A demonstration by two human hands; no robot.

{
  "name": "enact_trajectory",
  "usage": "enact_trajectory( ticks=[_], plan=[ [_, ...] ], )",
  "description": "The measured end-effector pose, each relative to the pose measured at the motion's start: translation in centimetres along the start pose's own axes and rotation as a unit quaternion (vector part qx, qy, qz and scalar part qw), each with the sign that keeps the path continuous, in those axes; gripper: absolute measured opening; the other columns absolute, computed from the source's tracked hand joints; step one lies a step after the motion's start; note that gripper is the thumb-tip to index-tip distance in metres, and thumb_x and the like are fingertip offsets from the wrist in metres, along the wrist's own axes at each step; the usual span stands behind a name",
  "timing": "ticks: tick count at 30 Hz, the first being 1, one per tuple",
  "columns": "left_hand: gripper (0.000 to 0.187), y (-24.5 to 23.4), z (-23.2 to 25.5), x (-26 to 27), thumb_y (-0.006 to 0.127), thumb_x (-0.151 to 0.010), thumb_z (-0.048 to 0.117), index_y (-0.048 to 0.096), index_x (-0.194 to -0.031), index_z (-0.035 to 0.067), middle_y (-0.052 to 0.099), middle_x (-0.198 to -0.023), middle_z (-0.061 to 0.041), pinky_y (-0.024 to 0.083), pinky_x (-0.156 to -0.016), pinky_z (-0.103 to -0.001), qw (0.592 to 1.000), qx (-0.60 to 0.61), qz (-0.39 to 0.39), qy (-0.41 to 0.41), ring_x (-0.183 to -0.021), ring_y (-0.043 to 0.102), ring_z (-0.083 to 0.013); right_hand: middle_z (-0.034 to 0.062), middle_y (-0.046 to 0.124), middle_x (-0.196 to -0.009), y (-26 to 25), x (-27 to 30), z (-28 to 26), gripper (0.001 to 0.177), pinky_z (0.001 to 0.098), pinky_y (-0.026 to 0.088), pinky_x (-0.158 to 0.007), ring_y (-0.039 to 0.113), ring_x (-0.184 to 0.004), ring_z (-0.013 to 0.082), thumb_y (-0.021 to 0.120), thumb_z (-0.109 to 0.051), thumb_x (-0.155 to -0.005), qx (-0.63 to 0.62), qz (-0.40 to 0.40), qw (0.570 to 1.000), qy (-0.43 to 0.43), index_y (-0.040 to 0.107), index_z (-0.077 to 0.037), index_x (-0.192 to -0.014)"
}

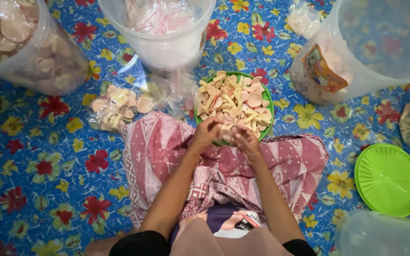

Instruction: Packing small snack items from a plate into a cloth bag on the lap.

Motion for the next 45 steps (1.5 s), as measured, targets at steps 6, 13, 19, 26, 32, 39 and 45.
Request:
enact_trajectory(
  ticks=[6,13,19,26,32,39,45],
  plan=[
    [0.012,-0.7,1.6,1.1,0.066,-0.077,0.017,0.072,-0.088,0.014,0.067,-0.074,-0.008,0.051,-0.064,-0.031,0.993,-0.112,-0.025,0.029,-0.07,0.062,-0.0157,0.0029,0.064,-0.093,-1.4,0.0,0.7,0.025,0.0214,0.053,-0.067,0.062,-0.08,0.0095,0.055,-0.021,-0.092,0.048,0.042,0.998,0.011,0.059,-0.005,-0.112],
    [0.013,-0.3,-1.3,-0.1,0.066,-0.075,0.021,0.071,-0.086,0.015,0.066,-0.085,-0.01,0.051,-0.073,-0.035,0.978,-0.19,-0.046,0.07,-0.083,0.064,-0.0273,0.0035,0.058,-0.061,2.0,2.1,-2.1,0.015,0.0162,0.04,-0.042,0.051,-0.046,0.0066,0.071,-0.017,-0.081,0.215,0.051,0.975,0.002,0.069,-0.006,-0.091],
    [0.027,-1.4,2.9,0.3,0.068,-0.073,0.01,0.066,-0.1,0.012,0.063,-0.088,-0.013,0.05,-0.076,-0.038,0.961,-0.18,0.055,0.2,-0.086,0.063,-0.0322,0.0045,0.061,-0.068,1.5,2.3,-2.1,0.017,0.0176,0.047,-0.048,0.056,-0.051,0.0077,0.069,-0.014,-0.081,0.208,0.074,0.975,0.008,0.067,-0.005,-0.095],
    [0.019,-0.8,6.9,1.8,0.065,-0.08,0.01,0.062,-0.099,0.011,0.051,-0.093,-0.005,0.049,-0.077,-0.035,0.862,-0.304,0.171,0.369,-0.086,0.059,-0.027,0.0019,0.059,-0.075,-0.1,1.3,-1.6,0.022,0.0198,0.052,-0.058,0.06,-0.062,0.0084,0.068,-0.017,-0.083,0.189,0.112,0.976,-0.002,0.063,-0.004,-0.101],
    [0.008,3.1,2.5,1.5,0.069,-0.078,0.022,0.063,-0.083,0.021,0.055,-0.073,0.005,0.045,-0.062,-0.03,0.881,-0.322,0.022,0.345,-0.063,0.059,-0.0164,0.0027,0.059,-0.072,3.0,2.9,-4.1,0.013,0.0197,0.052,-0.057,0.059,-0.062,0.0082,0.066,-0.012,-0.084,0.202,0.118,0.972,0.004,0.064,-0.007,-0.095],
    [0.016,3.9,0.5,0.4,0.07,-0.079,0.028,0.068,-0.086,0.015,0.06,-0.071,-0.003,0.047,-0.064,-0.034,0.918,-0.29,-0.05,0.265,-0.068,0.062,-0.0233,0.0021,0.058,-0.077,2.7,1.3,-2.6,0.007,0.0214,0.051,-0.066,0.056,-0.07,0.0079,0.065,-0.005,-0.084,0.259,0.062,0.963,-0.051,0.063,-0.006,-0.091],
    [0.009,4.0,-1.6,-0.4,0.069,-0.079,0.023,0.066,-0.082,0.015,0.059,-0.07,-0.003,0.047,-0.064,-0.034,0.917,-0.298,-0.052,0.259,-0.068,0.062,-0.0239,0.0038,0.056,-0.078,3.0,0.8,-2.9,0.006,0.0242,0.048,-0.067,0.052,-0.073,0.0091,0.066,-0.001,-0.081,0.337,0.025,0.936,-0.098,0.065,-0.004,-0.087]
  ],
)
Point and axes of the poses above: each hand's wrist, its own x-axis away from the middle knuckle, its own y-axis out of the palm, z = x × y, the point moved 9 cm from there along -x, towards the middle knuckle
